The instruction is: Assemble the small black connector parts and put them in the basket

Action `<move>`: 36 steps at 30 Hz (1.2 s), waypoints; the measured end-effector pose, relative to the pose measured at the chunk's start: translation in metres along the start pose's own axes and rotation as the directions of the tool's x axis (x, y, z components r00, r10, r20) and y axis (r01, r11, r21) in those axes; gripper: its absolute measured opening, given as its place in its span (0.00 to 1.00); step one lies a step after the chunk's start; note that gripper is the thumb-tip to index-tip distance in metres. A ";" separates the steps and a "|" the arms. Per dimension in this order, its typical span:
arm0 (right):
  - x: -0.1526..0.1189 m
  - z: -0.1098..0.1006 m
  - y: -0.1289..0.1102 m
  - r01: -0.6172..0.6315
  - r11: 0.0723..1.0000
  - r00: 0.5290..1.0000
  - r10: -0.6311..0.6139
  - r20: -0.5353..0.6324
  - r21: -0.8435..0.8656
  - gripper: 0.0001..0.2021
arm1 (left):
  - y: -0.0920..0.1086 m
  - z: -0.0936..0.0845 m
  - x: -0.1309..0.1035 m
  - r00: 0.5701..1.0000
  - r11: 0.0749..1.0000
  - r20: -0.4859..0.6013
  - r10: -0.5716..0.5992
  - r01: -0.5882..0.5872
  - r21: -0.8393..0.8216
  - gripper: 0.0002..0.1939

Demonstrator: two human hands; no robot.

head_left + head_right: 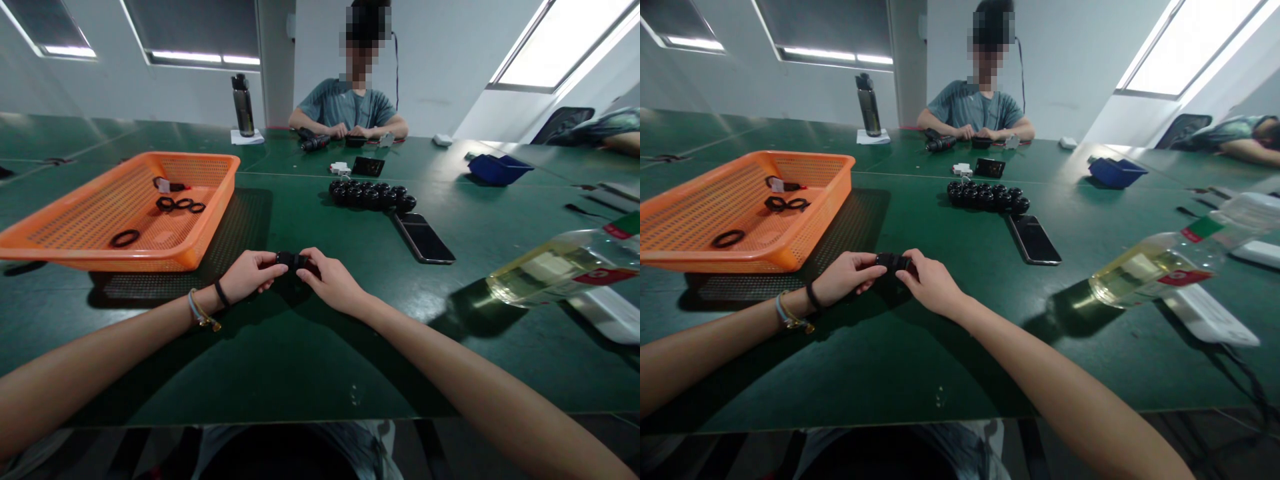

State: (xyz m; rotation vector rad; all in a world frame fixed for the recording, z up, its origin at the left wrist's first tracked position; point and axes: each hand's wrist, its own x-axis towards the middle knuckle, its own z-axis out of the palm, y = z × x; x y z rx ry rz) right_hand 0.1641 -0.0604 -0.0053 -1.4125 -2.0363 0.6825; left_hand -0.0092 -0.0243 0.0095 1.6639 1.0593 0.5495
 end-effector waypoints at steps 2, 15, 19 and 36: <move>0.000 0.000 0.000 -0.002 1.000 1.000 0.002 0.001 0.002 0.10 | 0.000 0.000 0.000 1.000 1.000 -0.001 -0.001 0.001 -0.001 0.08; 0.000 -0.002 -0.002 -0.005 1.000 1.000 0.005 0.002 -0.014 0.10 | -0.002 -0.001 0.001 1.000 1.000 0.007 0.012 -0.012 0.001 0.09; 0.000 -0.001 -0.001 -0.002 1.000 1.000 0.002 0.003 -0.008 0.10 | -0.002 -0.001 0.001 1.000 1.000 0.009 0.019 -0.019 0.013 0.09; 0.000 -0.002 -0.001 0.005 0.999 1.000 -0.005 0.001 -0.033 0.10 | -0.003 -0.001 0.001 1.000 0.999 0.016 0.018 -0.019 0.029 0.09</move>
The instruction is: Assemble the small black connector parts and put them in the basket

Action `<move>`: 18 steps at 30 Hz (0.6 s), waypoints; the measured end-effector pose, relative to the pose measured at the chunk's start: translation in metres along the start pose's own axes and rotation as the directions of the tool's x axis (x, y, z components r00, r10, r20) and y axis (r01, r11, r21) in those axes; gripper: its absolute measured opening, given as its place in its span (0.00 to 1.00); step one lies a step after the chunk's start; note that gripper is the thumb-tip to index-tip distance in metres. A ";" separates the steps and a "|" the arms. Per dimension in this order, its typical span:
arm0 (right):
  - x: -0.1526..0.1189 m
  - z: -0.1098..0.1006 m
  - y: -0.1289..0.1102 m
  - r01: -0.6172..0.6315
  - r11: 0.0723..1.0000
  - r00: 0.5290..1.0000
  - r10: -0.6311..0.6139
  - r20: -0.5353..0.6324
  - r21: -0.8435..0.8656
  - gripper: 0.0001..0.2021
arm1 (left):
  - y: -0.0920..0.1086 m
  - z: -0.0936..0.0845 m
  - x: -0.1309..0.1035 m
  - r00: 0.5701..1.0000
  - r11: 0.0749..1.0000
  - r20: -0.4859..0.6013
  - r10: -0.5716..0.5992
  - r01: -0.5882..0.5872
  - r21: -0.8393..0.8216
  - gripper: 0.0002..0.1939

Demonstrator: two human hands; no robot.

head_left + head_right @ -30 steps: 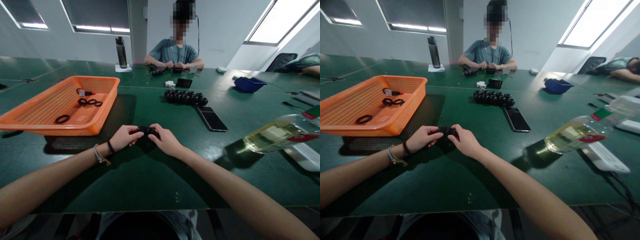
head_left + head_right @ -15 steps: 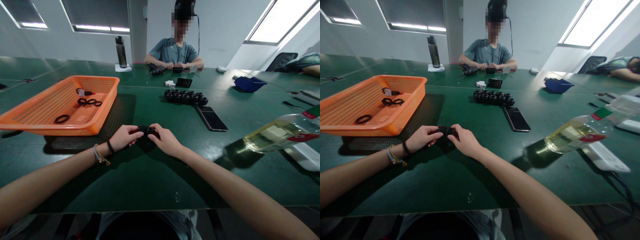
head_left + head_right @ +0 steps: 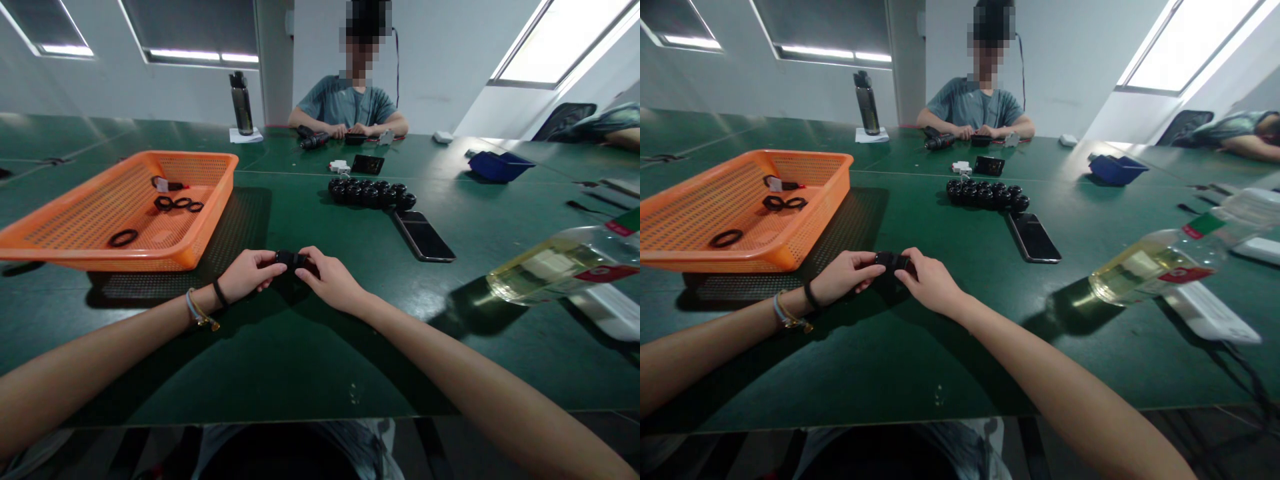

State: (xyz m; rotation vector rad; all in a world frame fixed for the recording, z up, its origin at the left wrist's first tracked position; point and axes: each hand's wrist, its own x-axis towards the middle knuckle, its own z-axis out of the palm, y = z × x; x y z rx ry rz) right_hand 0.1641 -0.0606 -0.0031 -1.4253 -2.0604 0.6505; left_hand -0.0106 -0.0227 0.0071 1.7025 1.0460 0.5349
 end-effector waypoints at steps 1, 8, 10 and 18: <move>0.000 0.000 0.000 0.002 1.000 1.000 -0.002 -0.002 -0.001 0.10 | 0.000 0.000 0.000 1.000 1.000 0.000 -0.001 0.001 -0.001 0.09; 0.000 0.000 0.000 0.006 1.000 1.000 -0.006 -0.005 0.000 0.10 | 0.000 0.000 0.000 1.000 1.000 0.001 0.004 -0.004 -0.003 0.09; 0.000 0.000 0.000 0.002 1.000 1.000 -0.002 -0.003 0.003 0.10 | 0.000 0.000 0.000 1.000 1.000 0.001 0.005 -0.005 0.001 0.09; 0.000 0.000 0.001 -0.005 1.000 1.000 0.005 0.010 0.025 0.09 | 0.001 0.000 0.000 1.000 1.000 0.000 -0.003 0.003 0.013 0.09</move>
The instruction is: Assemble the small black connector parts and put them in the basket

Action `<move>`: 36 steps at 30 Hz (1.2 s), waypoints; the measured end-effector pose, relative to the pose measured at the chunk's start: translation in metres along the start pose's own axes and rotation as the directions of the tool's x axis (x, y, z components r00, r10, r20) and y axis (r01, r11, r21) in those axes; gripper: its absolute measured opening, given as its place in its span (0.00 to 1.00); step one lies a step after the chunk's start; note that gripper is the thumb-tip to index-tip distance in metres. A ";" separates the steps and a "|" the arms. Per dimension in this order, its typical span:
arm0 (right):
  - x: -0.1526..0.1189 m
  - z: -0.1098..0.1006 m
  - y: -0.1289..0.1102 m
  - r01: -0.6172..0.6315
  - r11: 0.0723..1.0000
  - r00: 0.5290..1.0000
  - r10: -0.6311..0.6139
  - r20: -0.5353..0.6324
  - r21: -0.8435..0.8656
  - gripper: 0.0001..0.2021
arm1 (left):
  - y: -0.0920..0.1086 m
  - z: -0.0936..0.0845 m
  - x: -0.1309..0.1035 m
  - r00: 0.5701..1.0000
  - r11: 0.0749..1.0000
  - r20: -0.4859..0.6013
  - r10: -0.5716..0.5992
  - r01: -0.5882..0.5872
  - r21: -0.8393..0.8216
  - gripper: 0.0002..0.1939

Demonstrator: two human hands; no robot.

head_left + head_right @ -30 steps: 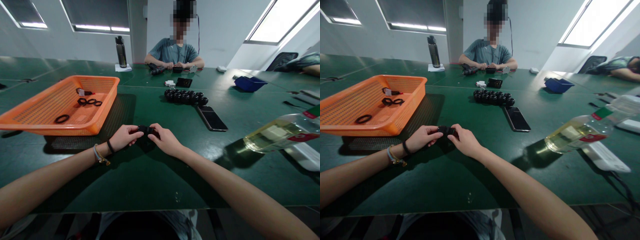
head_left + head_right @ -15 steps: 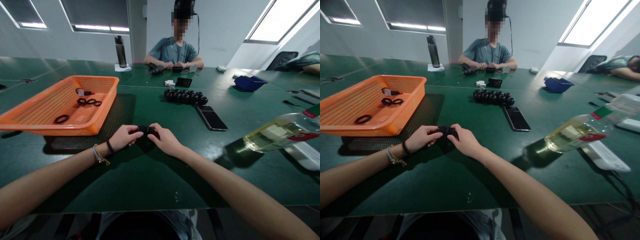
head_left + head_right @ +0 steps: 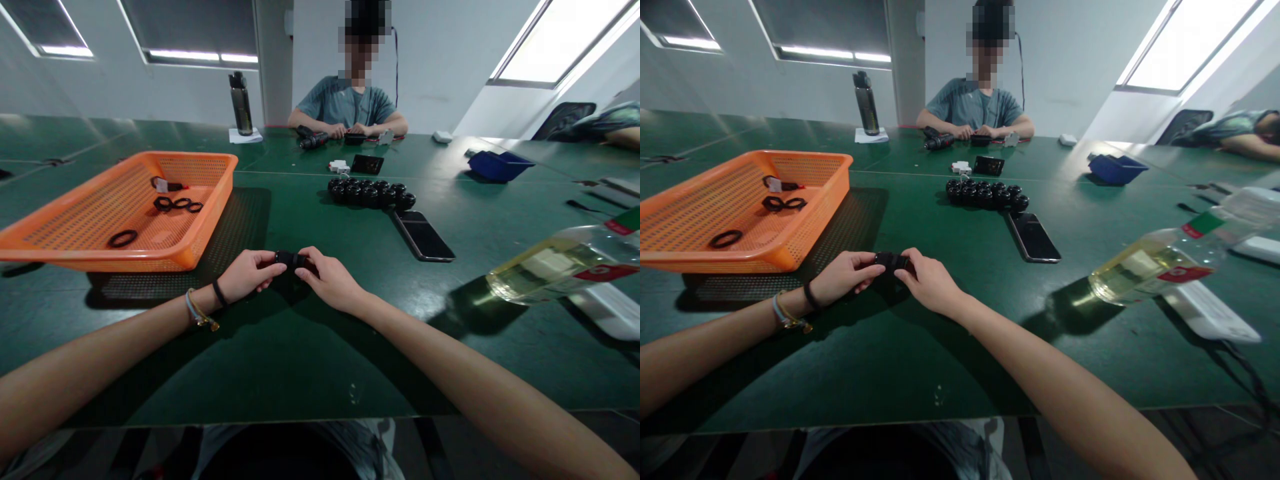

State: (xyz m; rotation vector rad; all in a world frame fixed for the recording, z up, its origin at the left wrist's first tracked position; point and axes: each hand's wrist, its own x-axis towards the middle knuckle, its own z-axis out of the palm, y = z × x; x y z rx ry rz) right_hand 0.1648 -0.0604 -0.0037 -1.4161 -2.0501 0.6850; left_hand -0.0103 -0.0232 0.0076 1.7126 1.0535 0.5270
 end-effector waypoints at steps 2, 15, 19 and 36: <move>0.000 0.000 0.000 -0.002 1.000 1.000 0.002 -0.005 -0.002 0.09 | 0.000 0.000 0.000 1.000 1.000 0.000 0.000 0.000 -0.003 0.09; 0.001 0.000 0.000 -0.014 1.000 1.000 0.014 -0.002 -0.026 0.09 | 0.000 -0.001 0.000 1.000 1.000 0.006 0.005 -0.005 0.009 0.10; 0.001 0.000 0.000 -0.014 1.000 1.000 0.014 -0.003 -0.024 0.09 | 0.000 -0.001 0.000 1.000 1.000 0.007 0.008 -0.008 0.005 0.10; 0.000 0.000 -0.001 -0.006 1.000 1.000 0.006 -0.002 -0.011 0.09 | 0.000 0.000 0.000 1.000 1.000 0.001 -0.001 0.001 -0.007 0.10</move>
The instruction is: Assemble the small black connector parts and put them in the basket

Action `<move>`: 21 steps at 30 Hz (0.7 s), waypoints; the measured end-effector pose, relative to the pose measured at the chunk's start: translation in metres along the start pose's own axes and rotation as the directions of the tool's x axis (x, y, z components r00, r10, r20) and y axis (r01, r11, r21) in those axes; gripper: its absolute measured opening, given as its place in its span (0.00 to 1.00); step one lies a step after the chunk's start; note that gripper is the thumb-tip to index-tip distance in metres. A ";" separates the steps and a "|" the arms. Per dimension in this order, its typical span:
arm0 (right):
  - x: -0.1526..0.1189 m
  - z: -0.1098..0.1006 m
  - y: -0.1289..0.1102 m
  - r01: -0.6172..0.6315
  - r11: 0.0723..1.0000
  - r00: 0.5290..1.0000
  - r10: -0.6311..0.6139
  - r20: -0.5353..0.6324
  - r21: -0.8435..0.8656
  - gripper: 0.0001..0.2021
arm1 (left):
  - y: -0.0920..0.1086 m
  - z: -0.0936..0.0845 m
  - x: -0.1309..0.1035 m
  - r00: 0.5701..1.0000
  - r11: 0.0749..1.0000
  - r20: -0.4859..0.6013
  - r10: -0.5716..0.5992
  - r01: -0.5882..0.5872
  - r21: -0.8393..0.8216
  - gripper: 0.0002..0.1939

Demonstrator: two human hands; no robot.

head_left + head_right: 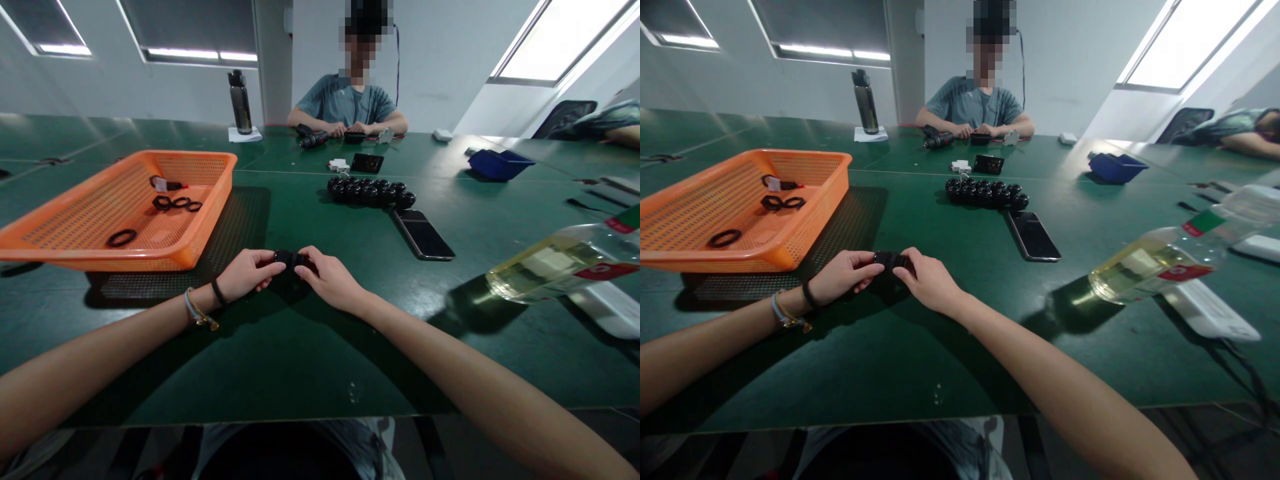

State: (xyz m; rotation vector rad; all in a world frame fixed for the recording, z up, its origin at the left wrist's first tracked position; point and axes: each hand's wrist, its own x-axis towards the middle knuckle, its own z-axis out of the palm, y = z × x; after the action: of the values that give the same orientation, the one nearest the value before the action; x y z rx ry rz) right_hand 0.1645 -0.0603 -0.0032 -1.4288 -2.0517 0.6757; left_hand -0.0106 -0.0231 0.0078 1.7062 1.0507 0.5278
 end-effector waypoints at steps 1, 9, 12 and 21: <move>0.000 0.000 0.000 0.004 1.000 1.000 -0.004 -0.002 0.000 0.09 | 0.000 0.000 0.000 1.000 1.000 0.002 0.002 -0.002 -0.002 0.10; 0.000 0.001 0.002 0.022 1.000 1.000 -0.022 -0.018 -0.015 0.09 | -0.003 -0.001 0.001 1.000 1.000 0.010 0.013 -0.014 0.022 0.12; 0.000 0.001 0.002 0.022 1.000 1.000 -0.022 -0.017 -0.002 0.09 | -0.003 -0.001 0.001 1.000 1.000 0.009 0.019 -0.020 0.017 0.12; 0.000 0.001 0.001 0.019 1.000 1.000 -0.019 -0.013 -0.012 0.09 | 0.000 0.000 0.001 1.000 1.000 0.005 -0.002 0.002 0.008 0.10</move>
State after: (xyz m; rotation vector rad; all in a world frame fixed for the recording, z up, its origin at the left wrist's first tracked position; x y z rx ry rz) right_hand 0.1647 -0.0601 -0.0042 -1.4153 -2.0603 0.6454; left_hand -0.0105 -0.0224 0.0082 1.7123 1.0519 0.5185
